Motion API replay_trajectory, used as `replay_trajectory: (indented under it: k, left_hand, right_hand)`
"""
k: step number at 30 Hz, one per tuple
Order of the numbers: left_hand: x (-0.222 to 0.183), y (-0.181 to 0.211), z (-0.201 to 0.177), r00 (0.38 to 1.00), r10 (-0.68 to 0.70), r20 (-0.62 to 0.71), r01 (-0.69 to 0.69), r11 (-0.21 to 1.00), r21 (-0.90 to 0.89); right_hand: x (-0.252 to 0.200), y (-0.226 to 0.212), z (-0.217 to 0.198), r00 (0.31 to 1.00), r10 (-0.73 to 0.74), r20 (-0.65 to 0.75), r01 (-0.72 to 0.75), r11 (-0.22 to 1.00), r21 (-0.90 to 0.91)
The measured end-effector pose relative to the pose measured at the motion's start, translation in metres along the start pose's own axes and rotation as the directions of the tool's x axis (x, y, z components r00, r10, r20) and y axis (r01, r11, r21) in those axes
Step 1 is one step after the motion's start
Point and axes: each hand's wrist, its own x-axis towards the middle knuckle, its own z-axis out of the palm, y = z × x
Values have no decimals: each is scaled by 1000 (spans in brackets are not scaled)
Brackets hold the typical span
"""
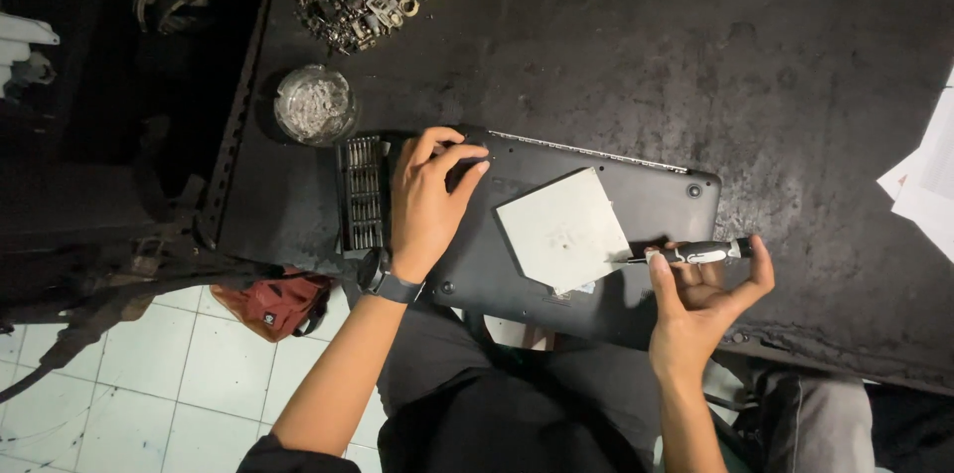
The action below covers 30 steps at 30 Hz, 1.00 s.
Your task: Unscrewing the base of a laptop and removing an internal component using a precision screwdriver.
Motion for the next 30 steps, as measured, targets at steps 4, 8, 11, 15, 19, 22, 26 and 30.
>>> replay_trajectory:
  k: [4, 8, 11, 15, 19, 22, 26, 30]
  left_hand:
    - [-17, 35, -1, 1000, 22, -21, -25, 989, -147]
    - [-41, 68, 19, 966, 140, 216, -83, 963, -257]
    - [-49, 76, 37, 935, 222, 275, -168, 964, -207]
    - [-54, 71, 40, 868, 333, 368, -312, 943, -117]
    - [-55, 78, 35, 801, 364, 475, -293, 931, -219]
    - [-59, 80, 48, 841, 374, 390, -320, 926, -199]
    - [-62, 77, 61, 864, 370, 342, -347, 929, -129]
    - [-62, 75, 64, 867, 361, 342, -348, 932, -101]
  right_hand:
    - [1, -1, 2, 999, 31, -41, -29, 998, 49]
    - [9, 12, 7, 990, -96, -102, 106, 990, 93]
    - [22, 32, 4, 978, -173, -118, 184, 979, 89]
    - [31, 34, -2, 969, -227, -100, 235, 969, 79]
    - [37, 43, -7, 951, -306, -43, 308, 950, 44]
    - [40, 48, -3, 923, -384, 13, 384, 923, -7]
    - [44, 56, 0, 887, -461, 36, 462, 882, -91]
    - [41, 38, 10, 842, -538, 35, 537, 832, -142]
